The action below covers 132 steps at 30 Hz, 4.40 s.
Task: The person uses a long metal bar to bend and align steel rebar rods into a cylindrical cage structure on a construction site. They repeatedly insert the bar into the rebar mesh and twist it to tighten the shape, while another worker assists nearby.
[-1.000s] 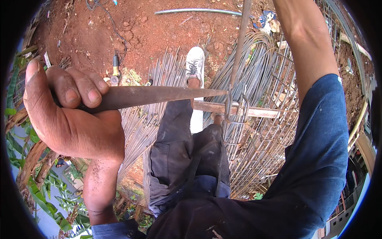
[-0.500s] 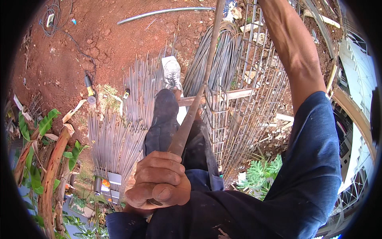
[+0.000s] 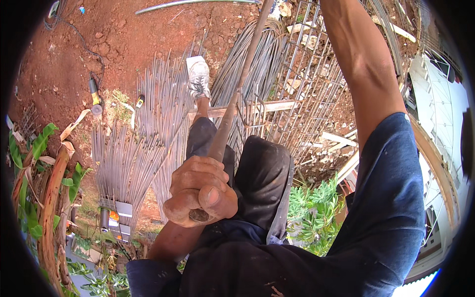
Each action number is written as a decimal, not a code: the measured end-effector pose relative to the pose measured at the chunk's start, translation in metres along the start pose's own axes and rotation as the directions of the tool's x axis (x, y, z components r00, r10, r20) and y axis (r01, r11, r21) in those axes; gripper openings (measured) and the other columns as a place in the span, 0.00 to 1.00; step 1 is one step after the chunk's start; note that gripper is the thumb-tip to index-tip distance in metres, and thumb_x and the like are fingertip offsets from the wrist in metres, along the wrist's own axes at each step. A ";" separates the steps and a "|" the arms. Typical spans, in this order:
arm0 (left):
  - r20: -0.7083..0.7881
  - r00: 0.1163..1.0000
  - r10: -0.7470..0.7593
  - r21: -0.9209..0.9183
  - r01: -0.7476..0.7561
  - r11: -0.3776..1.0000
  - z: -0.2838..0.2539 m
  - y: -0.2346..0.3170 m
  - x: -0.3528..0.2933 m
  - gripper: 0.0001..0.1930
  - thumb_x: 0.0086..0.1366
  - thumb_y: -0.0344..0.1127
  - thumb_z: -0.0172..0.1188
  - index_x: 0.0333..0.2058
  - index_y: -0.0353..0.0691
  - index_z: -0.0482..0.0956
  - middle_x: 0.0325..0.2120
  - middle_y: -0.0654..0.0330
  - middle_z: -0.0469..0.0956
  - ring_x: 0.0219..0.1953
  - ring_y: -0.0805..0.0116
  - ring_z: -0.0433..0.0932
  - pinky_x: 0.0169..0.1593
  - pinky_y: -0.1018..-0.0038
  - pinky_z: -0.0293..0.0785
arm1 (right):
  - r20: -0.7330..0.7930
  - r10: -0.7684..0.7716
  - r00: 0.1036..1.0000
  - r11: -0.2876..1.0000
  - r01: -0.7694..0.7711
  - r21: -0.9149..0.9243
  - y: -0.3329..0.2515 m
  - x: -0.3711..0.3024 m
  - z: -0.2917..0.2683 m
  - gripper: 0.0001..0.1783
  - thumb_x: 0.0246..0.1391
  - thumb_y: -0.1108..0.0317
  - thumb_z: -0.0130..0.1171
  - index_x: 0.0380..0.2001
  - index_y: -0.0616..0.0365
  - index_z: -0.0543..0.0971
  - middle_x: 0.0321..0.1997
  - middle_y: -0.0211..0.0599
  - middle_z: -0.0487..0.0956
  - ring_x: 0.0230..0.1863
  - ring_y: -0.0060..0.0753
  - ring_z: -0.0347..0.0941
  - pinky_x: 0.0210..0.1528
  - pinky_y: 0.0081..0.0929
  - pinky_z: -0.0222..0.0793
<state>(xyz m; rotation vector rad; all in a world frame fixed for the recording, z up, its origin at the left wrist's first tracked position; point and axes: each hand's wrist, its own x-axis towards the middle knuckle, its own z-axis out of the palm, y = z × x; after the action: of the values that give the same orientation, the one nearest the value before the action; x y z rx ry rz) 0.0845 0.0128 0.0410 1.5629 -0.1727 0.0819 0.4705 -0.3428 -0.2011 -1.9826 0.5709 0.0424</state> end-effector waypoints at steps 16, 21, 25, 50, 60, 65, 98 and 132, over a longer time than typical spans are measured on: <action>-0.362 0.929 -0.082 0.002 0.089 0.996 0.032 0.015 -0.002 0.12 0.68 0.38 0.59 0.34 0.43 0.64 0.15 0.64 0.66 0.14 0.70 0.71 0.23 0.70 0.75 | -0.033 -0.200 0.979 0.972 0.202 0.119 -0.039 -0.053 -0.015 0.41 0.59 0.36 0.45 0.51 0.70 0.71 0.41 0.45 0.73 0.42 0.40 0.67 0.44 0.35 0.64; -0.389 0.921 -0.013 0.185 0.092 0.978 0.056 0.024 0.010 0.16 0.73 0.42 0.49 0.25 0.46 0.62 0.12 0.67 0.59 0.10 0.75 0.62 0.18 0.73 0.69 | -0.026 -0.260 0.965 0.947 0.260 0.188 -0.037 -0.072 -0.027 0.37 0.60 0.40 0.46 0.49 0.69 0.71 0.38 0.42 0.71 0.38 0.37 0.65 0.41 0.33 0.63; -0.367 0.930 0.008 0.135 0.044 0.990 0.066 0.019 0.003 0.16 0.73 0.38 0.47 0.24 0.46 0.61 0.16 0.69 0.53 0.17 0.78 0.55 0.26 0.76 0.62 | -0.015 -0.301 0.954 0.925 0.295 0.239 -0.032 -0.088 -0.031 0.33 0.61 0.42 0.46 0.47 0.69 0.71 0.36 0.40 0.70 0.36 0.35 0.64 0.39 0.32 0.63; -0.426 0.666 0.612 0.613 -0.284 0.737 0.072 0.022 -0.006 0.12 0.62 0.29 0.57 0.21 0.35 0.68 0.16 0.63 0.67 0.21 0.76 0.64 0.26 0.72 0.63 | -0.116 -0.325 0.939 0.791 0.337 0.511 -0.062 -0.183 -0.163 0.15 0.65 0.60 0.49 0.35 0.64 0.72 0.22 0.25 0.61 0.19 0.21 0.56 0.22 0.22 0.58; -0.632 0.651 0.421 0.428 -0.161 0.889 0.014 0.012 -0.003 0.10 0.63 0.29 0.60 0.24 0.35 0.70 0.15 0.63 0.68 0.19 0.75 0.65 0.24 0.72 0.62 | -0.040 -0.252 0.967 0.730 0.217 0.648 -0.112 -0.280 -0.141 0.09 0.58 0.70 0.58 0.28 0.59 0.69 0.17 0.24 0.61 0.15 0.21 0.56 0.18 0.24 0.56; -0.494 0.834 0.248 0.144 -0.202 0.969 0.024 0.003 -0.008 0.15 0.60 0.30 0.65 0.21 0.40 0.67 0.11 0.69 0.67 0.15 0.81 0.67 0.18 0.77 0.58 | -0.171 0.002 0.985 0.794 0.103 0.599 -0.109 -0.245 -0.136 0.15 0.60 0.65 0.58 0.23 0.51 0.64 0.14 0.23 0.56 0.14 0.20 0.52 0.18 0.24 0.52; -0.328 0.942 -0.079 0.045 0.099 0.994 0.154 0.027 -0.014 0.14 0.66 0.31 0.61 0.24 0.41 0.65 0.12 0.65 0.65 0.14 0.79 0.62 0.18 0.78 0.58 | -0.196 -0.051 0.979 0.999 0.052 0.002 -0.058 -0.202 -0.166 0.56 0.55 0.22 0.32 0.49 0.71 0.77 0.48 0.69 0.77 0.58 0.61 0.70 0.60 0.44 0.60; -0.315 0.948 0.044 0.176 0.013 0.984 0.145 0.008 0.004 0.16 0.68 0.34 0.59 0.24 0.41 0.62 0.10 0.62 0.67 0.11 0.76 0.67 0.16 0.77 0.62 | 0.279 0.008 0.960 0.731 -0.196 0.654 -0.086 -0.132 -0.215 0.24 0.53 0.40 0.49 0.23 0.49 0.73 0.18 0.32 0.71 0.20 0.36 0.65 0.24 0.44 0.65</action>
<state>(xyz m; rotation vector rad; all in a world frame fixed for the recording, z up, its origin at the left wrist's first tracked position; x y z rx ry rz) 0.0786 -0.1319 0.0497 1.7009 0.0795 0.3686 0.3427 -0.4467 0.0086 -1.1963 0.4380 0.1400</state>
